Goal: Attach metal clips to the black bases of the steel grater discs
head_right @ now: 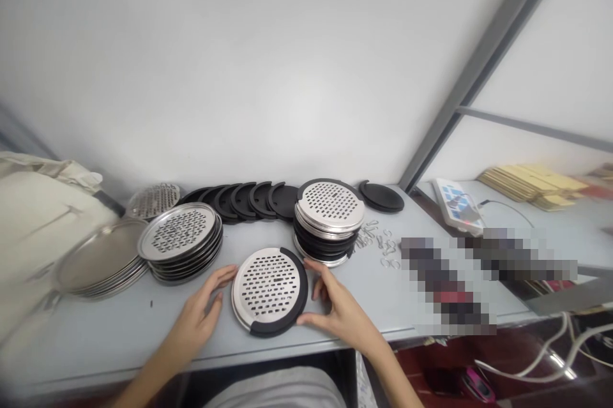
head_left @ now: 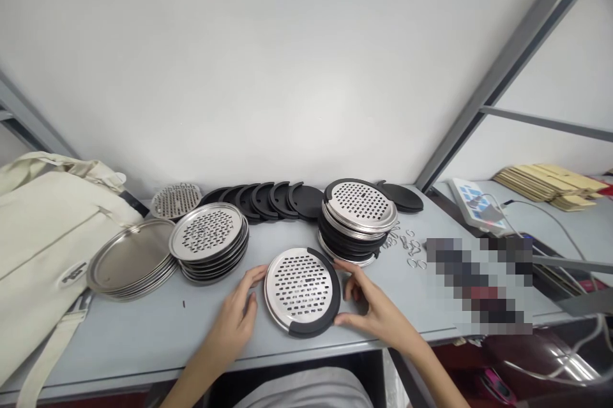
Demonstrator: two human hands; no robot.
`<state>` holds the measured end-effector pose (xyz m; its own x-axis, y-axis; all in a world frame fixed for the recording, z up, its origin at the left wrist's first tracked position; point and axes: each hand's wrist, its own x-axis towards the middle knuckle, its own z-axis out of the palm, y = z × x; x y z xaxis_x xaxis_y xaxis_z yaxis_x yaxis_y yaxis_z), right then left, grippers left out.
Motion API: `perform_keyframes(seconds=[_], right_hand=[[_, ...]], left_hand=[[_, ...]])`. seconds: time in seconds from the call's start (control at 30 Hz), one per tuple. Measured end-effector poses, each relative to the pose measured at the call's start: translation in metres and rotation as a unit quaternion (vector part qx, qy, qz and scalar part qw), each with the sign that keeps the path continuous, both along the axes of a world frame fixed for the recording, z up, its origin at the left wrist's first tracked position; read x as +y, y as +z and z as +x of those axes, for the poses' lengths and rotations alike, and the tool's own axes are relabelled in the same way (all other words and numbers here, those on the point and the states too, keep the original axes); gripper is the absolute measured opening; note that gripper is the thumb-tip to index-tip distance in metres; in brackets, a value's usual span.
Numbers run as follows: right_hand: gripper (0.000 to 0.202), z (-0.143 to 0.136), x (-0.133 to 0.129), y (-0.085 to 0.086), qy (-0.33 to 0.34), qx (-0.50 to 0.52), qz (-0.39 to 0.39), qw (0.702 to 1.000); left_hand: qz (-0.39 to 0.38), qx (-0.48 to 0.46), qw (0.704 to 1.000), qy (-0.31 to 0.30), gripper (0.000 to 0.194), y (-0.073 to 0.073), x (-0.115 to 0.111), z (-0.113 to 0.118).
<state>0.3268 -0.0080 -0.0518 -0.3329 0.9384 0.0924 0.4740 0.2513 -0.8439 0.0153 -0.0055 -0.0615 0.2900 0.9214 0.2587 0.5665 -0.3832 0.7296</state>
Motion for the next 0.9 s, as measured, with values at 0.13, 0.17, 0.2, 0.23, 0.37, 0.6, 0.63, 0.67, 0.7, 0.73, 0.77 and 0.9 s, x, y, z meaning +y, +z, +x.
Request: perform_keyframes(seconds=[0.13,0.17,0.2,0.23,0.37,0.6,0.63,0.67,0.7,0.73,0.77,0.9], right_hand=[[0.086,0.000,0.002,0.000,0.006,0.013,-0.012,1.000],[0.086,0.000,0.002,0.001,0.006,0.013,-0.014,1.000],[0.085,-0.001,0.002,0.001,0.006,0.009,-0.014,1.000],[0.083,-0.001,0.002,0.002,0.004,0.003,-0.013,1.000],[0.055,-0.006,0.000,0.000,-0.026,-0.015,0.021,0.999],[0.014,-0.014,-0.004,-0.004,-0.031,-0.007,0.074,0.997],[0.014,-0.014,-0.005,-0.003,-0.030,-0.010,0.077,0.997],[0.015,-0.015,-0.005,-0.002,-0.029,-0.013,0.079,0.996],[0.016,-0.015,-0.005,-0.001,-0.027,-0.014,0.080,0.996],[0.017,-0.015,-0.004,0.000,-0.024,-0.016,0.081,0.996],[0.019,-0.015,-0.004,0.001,-0.022,-0.016,0.083,0.996],[0.024,-0.014,-0.004,0.002,-0.020,-0.015,0.095,0.995]], left_hand=[[0.027,0.012,1.000,-0.006,0.045,0.001,0.001,0.001],[0.035,0.015,0.999,-0.003,0.044,0.001,0.001,0.002],[0.045,0.019,0.999,0.003,0.043,0.001,0.001,0.002],[0.055,0.022,0.998,0.012,0.041,0.001,0.001,0.003],[0.100,0.046,0.993,0.051,0.032,-0.001,0.000,0.005],[0.171,0.088,0.978,0.080,0.029,-0.005,-0.004,0.005],[0.172,0.087,0.978,0.080,0.028,-0.005,-0.005,0.005],[0.174,0.085,0.978,0.079,0.028,-0.004,-0.005,0.005],[0.174,0.084,0.978,0.079,0.028,-0.004,-0.005,0.005],[0.174,0.084,0.978,0.079,0.028,-0.004,-0.005,0.005],[0.175,0.085,0.978,0.078,0.028,-0.004,-0.005,0.005],[0.184,0.084,0.976,0.079,0.029,-0.002,-0.004,0.005]])
